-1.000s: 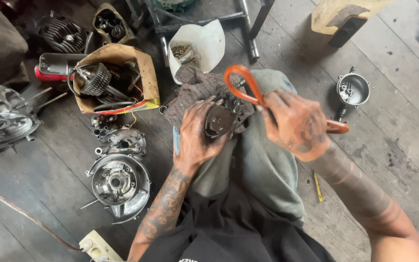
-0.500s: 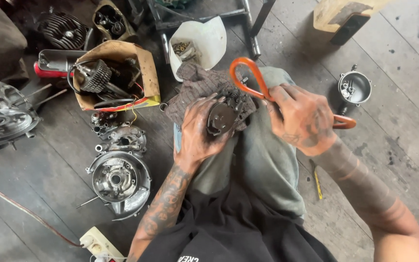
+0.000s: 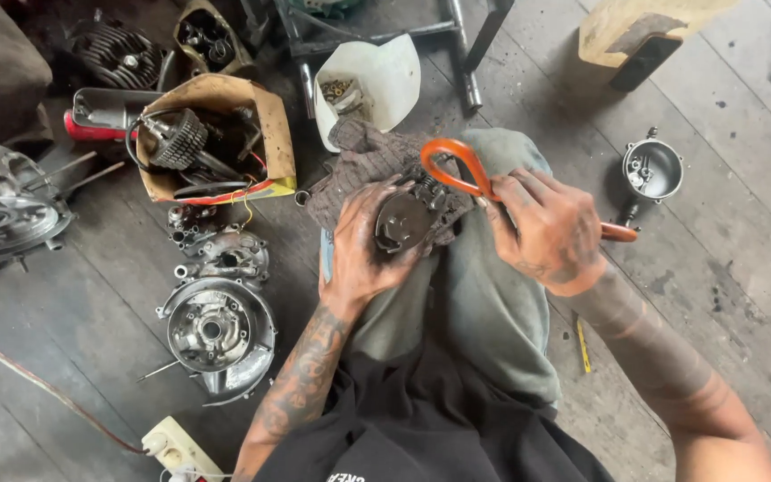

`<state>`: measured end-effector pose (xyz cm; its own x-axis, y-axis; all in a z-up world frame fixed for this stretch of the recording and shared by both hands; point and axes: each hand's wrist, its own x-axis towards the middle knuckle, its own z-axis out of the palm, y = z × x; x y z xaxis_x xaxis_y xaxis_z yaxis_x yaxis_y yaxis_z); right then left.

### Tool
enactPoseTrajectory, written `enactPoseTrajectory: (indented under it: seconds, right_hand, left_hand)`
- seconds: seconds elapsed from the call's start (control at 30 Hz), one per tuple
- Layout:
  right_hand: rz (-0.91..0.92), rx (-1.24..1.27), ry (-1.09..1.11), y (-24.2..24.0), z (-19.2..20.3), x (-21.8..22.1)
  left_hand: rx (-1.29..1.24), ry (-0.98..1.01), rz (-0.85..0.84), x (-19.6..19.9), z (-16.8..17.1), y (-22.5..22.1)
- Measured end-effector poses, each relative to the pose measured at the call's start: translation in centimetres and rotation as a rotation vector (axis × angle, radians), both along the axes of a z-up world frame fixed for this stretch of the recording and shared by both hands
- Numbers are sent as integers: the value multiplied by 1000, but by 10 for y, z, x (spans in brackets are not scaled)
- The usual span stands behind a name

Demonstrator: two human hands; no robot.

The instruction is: Brushing and inspecting a motorcycle engine component, likely a carburetor, using various tools in a workshop.

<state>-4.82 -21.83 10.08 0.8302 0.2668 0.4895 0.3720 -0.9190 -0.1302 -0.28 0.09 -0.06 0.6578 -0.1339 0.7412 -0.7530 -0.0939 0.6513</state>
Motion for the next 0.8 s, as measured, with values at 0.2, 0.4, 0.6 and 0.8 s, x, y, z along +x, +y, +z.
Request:
enactPoseTrajectory:
  seconds: [0.2, 0.4, 0.6, 0.8]
  right_hand:
    - [19, 55, 46, 8, 9, -4]
    - [-118, -154, 45, 12, 15, -3]
    - [-33, -132, 184, 6, 27, 8]
    - [-33, 197, 536, 3, 36, 20]
  left_hand:
    - [10, -9, -21, -1, 3, -2]
    - [113, -37, 16, 2, 6, -3]
    - [149, -62, 23, 2, 0, 0]
    - [103, -67, -12, 4, -3, 3]
